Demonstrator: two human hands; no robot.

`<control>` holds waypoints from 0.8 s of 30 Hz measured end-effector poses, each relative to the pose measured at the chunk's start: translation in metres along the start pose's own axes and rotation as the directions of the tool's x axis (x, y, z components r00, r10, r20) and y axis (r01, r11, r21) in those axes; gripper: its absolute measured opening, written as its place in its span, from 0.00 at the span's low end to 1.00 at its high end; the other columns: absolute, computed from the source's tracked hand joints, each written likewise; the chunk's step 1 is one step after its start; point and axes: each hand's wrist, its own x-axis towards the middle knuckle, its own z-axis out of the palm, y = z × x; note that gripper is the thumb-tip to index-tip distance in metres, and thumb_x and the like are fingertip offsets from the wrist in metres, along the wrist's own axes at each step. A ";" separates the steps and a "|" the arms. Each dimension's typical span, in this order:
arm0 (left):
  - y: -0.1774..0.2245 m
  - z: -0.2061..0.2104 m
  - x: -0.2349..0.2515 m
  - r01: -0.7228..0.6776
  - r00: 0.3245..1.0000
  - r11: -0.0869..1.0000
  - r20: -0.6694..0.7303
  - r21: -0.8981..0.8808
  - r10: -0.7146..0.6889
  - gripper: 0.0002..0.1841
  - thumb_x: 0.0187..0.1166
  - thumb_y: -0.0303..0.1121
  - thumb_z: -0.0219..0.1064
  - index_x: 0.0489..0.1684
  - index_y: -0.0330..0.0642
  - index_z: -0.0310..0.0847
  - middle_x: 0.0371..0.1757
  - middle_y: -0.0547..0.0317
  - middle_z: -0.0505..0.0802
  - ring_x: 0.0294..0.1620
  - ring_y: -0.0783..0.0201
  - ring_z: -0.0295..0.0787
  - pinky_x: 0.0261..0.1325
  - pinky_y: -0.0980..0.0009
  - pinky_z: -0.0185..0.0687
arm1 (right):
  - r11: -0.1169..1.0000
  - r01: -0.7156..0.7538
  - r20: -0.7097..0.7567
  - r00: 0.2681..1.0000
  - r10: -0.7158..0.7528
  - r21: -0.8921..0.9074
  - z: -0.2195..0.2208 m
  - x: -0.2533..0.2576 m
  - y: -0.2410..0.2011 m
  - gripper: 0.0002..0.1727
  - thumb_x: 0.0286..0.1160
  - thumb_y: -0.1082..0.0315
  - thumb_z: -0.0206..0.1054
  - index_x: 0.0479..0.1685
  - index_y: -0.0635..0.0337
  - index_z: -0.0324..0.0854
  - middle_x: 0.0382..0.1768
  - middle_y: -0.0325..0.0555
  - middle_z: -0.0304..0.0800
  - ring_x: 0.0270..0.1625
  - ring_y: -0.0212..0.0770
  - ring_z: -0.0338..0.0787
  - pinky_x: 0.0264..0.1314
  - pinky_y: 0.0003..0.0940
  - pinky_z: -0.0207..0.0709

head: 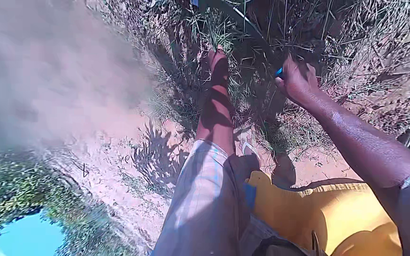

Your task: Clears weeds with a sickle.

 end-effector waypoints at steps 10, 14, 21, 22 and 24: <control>-0.053 0.061 -0.123 -0.052 0.974 0.993 0.224 0.101 0.028 0.21 0.93 0.34 0.53 0.71 0.25 0.78 0.67 0.29 0.87 0.73 0.39 0.83 0.78 0.48 0.72 | 0.933 -0.251 0.139 0.946 0.293 -0.259 0.029 -0.088 0.139 0.21 0.85 0.67 0.62 0.66 0.74 0.67 0.39 0.81 0.85 0.48 0.86 0.87 0.42 0.78 0.74; -0.096 0.128 -0.187 -0.183 0.812 0.973 0.579 0.138 0.070 0.21 0.93 0.36 0.54 0.81 0.39 0.70 0.59 0.31 0.91 0.61 0.31 0.89 0.59 0.33 0.82 | 0.875 -0.349 0.202 0.880 0.429 -0.336 0.024 -0.186 0.188 0.20 0.85 0.67 0.61 0.65 0.76 0.73 0.42 0.82 0.87 0.51 0.85 0.87 0.49 0.78 0.73; -0.064 0.102 -0.107 -0.192 0.981 0.974 0.043 0.116 0.189 0.22 0.80 0.26 0.64 0.73 0.31 0.79 0.85 0.29 0.70 0.86 0.36 0.64 0.85 0.47 0.63 | 0.939 -0.315 0.061 0.943 0.326 -0.138 0.015 -0.229 0.170 0.27 0.78 0.66 0.65 0.64 0.85 0.72 0.37 0.86 0.85 0.42 0.88 0.86 0.44 0.81 0.71; -0.058 0.091 -0.086 -0.156 0.987 0.977 -0.001 0.147 0.158 0.25 0.80 0.26 0.62 0.78 0.33 0.76 0.88 0.30 0.67 0.89 0.37 0.60 0.87 0.50 0.60 | 0.953 -0.286 0.022 0.957 0.290 -0.096 0.019 -0.225 0.166 0.27 0.77 0.64 0.64 0.62 0.86 0.73 0.36 0.85 0.85 0.40 0.86 0.87 0.42 0.79 0.71; -0.057 0.078 -0.045 -0.120 0.990 0.980 -0.053 0.157 0.130 0.24 0.89 0.30 0.54 0.83 0.33 0.71 0.90 0.34 0.66 0.94 0.44 0.55 0.92 0.58 0.51 | 0.970 -0.239 -0.022 0.971 0.238 -0.044 0.028 -0.213 0.157 0.28 0.77 0.61 0.62 0.58 0.86 0.74 0.34 0.83 0.85 0.38 0.84 0.87 0.41 0.77 0.72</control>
